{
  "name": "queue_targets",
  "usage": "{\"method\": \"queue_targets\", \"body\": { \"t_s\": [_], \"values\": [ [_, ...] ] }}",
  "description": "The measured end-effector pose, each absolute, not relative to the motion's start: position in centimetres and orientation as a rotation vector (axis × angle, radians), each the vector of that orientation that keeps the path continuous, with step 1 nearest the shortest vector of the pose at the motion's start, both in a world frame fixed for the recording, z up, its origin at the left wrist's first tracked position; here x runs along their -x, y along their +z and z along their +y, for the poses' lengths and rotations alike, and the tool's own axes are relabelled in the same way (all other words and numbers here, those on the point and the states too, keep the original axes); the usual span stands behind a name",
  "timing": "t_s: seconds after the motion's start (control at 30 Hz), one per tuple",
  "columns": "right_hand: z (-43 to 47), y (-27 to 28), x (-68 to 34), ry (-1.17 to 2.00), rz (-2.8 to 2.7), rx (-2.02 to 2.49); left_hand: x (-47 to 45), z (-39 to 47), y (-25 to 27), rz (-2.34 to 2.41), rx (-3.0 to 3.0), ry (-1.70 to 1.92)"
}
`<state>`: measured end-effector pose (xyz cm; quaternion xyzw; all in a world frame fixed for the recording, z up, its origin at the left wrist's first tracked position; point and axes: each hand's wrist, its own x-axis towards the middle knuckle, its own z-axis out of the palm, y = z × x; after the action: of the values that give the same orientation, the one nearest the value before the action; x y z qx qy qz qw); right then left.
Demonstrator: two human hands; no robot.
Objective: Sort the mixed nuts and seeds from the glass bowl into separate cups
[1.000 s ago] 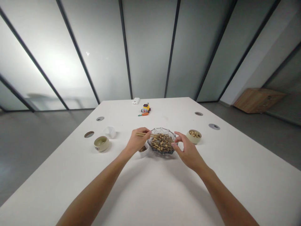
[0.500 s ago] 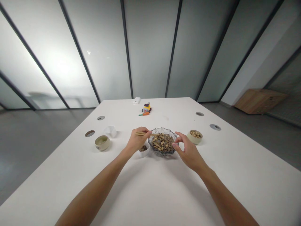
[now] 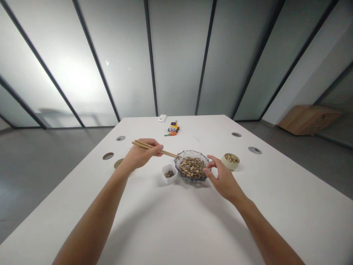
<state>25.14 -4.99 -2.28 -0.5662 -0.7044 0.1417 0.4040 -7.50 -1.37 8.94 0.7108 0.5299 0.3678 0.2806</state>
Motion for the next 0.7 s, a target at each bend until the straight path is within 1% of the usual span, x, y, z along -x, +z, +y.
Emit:
{"method": "queue_targets", "body": {
  "t_s": [0.17,0.27,0.37,0.57,0.7],
  "values": [
    [-5.0,-2.2,-25.2,0.365,-1.793,1.417,9.8,-3.3,12.1,1.425,-1.838,0.843],
    [-5.0,-2.4,-25.2,0.369,-1.796,1.414,9.9,-3.4,12.0,1.427,-1.824,0.767],
    [-5.0,-2.5,-25.2,0.363,-1.794,1.414,9.9,-2.7,10.8,1.423,-1.795,0.756],
    [-5.1,-2.4,-25.2,0.353,-1.791,1.393,9.2,-2.1,9.6,1.356,-1.765,0.963],
    [-5.6,-1.9,-24.4,0.309,-1.791,1.362,5.6,-3.1,9.5,1.314,-1.978,1.108]
  ]
}}
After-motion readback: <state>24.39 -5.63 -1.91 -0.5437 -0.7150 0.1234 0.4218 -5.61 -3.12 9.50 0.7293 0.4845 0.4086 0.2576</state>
